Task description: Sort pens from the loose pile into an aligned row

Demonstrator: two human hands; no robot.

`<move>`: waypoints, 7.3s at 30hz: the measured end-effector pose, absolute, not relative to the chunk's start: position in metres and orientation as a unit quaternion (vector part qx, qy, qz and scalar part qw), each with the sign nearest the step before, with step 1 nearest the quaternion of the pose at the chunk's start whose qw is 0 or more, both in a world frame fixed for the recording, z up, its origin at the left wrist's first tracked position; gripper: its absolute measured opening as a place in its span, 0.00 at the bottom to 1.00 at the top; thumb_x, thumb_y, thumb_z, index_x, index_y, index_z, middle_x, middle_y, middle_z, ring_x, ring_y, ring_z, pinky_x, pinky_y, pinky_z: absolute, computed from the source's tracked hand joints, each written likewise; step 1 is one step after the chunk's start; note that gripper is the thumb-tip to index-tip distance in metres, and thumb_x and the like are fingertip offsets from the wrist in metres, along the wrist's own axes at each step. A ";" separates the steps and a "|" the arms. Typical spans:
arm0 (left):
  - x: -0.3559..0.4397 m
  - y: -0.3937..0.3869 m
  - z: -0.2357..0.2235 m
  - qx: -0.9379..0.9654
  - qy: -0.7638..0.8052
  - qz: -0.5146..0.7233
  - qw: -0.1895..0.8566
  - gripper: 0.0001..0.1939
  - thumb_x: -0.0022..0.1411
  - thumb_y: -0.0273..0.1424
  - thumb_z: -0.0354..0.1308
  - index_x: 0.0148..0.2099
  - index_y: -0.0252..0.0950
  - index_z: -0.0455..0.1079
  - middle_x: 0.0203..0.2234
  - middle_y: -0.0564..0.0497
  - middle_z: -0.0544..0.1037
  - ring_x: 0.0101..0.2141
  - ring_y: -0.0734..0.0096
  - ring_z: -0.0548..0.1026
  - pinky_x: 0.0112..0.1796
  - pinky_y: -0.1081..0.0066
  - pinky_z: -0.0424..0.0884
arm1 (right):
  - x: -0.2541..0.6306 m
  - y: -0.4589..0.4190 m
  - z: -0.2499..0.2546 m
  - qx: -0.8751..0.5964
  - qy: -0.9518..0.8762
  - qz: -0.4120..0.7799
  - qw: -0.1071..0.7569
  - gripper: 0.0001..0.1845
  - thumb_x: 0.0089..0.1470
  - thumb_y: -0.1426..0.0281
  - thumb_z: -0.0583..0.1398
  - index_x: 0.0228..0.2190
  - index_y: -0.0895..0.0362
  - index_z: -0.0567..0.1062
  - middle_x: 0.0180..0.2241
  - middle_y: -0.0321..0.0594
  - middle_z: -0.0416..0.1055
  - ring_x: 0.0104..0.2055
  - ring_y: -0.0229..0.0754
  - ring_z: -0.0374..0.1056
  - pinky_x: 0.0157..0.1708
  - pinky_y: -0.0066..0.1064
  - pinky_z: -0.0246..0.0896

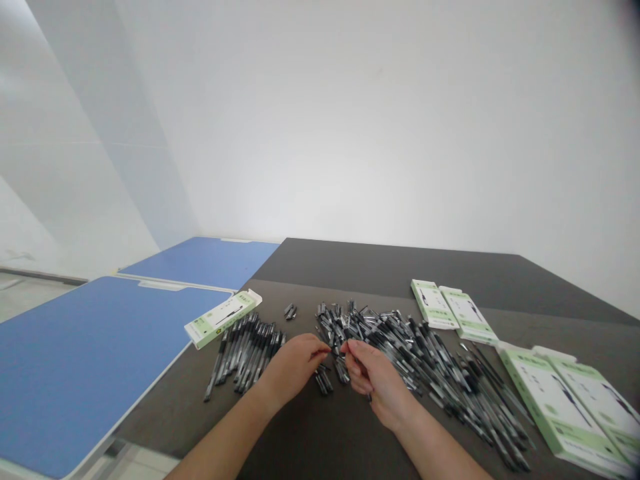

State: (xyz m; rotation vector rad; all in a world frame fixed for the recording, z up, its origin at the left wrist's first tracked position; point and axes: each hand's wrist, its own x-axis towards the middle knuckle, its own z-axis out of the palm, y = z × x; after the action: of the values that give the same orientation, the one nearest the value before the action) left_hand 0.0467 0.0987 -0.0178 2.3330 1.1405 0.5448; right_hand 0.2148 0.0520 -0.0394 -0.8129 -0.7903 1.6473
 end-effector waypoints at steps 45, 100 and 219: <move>0.025 0.078 -0.001 0.775 0.392 0.337 0.364 0.06 0.55 0.31 0.57 0.35 0.38 0.74 0.31 0.51 0.75 0.34 0.70 0.72 0.38 0.72 0.67 | 0.214 0.039 -0.024 -0.510 -0.764 0.253 0.304 0.14 0.57 0.68 0.51 0.26 0.56 0.74 0.26 0.36 0.71 0.29 0.37 0.64 0.29 0.26 0.50; -0.038 0.024 -0.072 0.745 0.517 0.421 0.018 0.11 0.63 0.30 0.48 0.46 0.39 0.67 0.40 0.46 0.74 0.43 0.65 0.72 0.46 0.65 0.68 | 0.281 0.034 -0.034 -0.717 -0.697 -0.001 0.018 0.12 0.55 0.72 0.50 0.29 0.56 0.74 0.33 0.43 0.74 0.36 0.45 0.71 0.29 0.29 0.54; 0.044 0.099 -0.020 0.332 0.359 0.672 0.556 0.10 0.50 0.34 0.63 0.32 0.33 0.71 0.28 0.53 0.73 0.29 0.79 0.69 0.33 0.78 0.66 | 0.230 0.031 -0.028 -0.564 -0.763 0.223 0.223 0.10 0.52 0.69 0.55 0.24 0.53 0.74 0.26 0.33 0.71 0.31 0.37 0.66 0.31 0.26 0.51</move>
State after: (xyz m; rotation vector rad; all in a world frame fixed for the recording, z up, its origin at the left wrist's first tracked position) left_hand 0.0439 0.0990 -0.0203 0.7848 0.8475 1.5869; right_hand 0.2298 0.0307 -0.0278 -1.5560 -2.1075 0.6165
